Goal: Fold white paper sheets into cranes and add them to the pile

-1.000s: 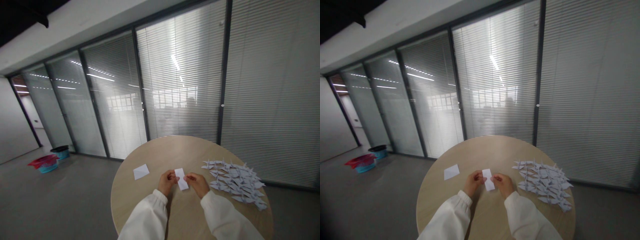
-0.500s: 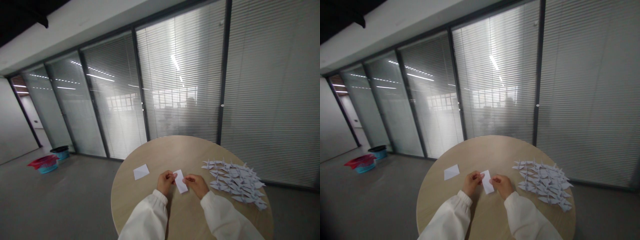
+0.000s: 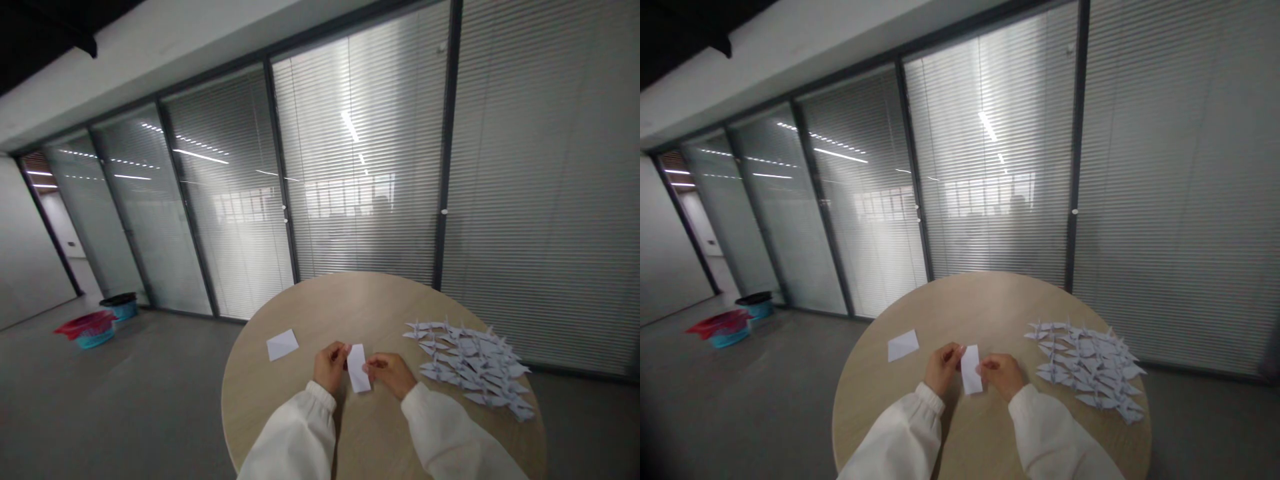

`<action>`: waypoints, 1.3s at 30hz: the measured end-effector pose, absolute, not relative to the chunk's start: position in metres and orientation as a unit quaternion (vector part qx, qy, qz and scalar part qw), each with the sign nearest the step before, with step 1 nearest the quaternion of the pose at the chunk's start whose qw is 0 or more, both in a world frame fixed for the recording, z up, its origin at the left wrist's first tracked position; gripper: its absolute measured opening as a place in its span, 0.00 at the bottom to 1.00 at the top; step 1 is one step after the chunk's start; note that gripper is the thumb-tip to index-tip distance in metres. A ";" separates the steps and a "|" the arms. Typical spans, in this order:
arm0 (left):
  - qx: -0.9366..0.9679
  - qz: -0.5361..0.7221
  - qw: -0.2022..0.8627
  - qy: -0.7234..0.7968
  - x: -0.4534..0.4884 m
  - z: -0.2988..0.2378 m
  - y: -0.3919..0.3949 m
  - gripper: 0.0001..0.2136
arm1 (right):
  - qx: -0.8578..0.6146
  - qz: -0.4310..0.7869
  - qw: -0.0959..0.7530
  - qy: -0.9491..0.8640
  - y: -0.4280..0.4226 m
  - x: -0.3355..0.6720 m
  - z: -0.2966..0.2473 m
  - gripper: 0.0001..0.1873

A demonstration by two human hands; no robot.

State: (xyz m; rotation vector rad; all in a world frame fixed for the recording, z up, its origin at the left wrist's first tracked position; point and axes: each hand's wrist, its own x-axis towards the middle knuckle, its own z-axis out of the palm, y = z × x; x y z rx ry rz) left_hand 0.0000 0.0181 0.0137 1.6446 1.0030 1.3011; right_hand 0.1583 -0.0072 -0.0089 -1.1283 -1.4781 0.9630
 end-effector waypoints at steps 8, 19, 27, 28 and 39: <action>0.624 0.483 0.473 0.393 0.004 0.014 0.018 0.17 | -0.468 0.387 0.532 -0.590 -0.012 0.158 0.001 0.16; 0.682 0.462 0.412 0.390 0.004 0.010 0.016 0.17 | -0.448 0.417 0.550 -0.568 -0.011 0.158 -0.001 0.16; 0.712 0.438 0.357 0.416 0.001 0.010 0.017 0.18 | -0.456 0.426 0.538 -0.567 -0.009 0.157 0.000 0.19; 0.712 0.432 0.364 0.418 0.002 0.009 0.018 0.18 | -0.458 0.421 0.541 -0.565 -0.010 0.158 0.001 0.19; 0.731 0.390 0.391 0.400 0.001 0.011 0.012 0.20 | -0.430 0.410 0.563 -0.574 -0.011 0.159 0.001 0.21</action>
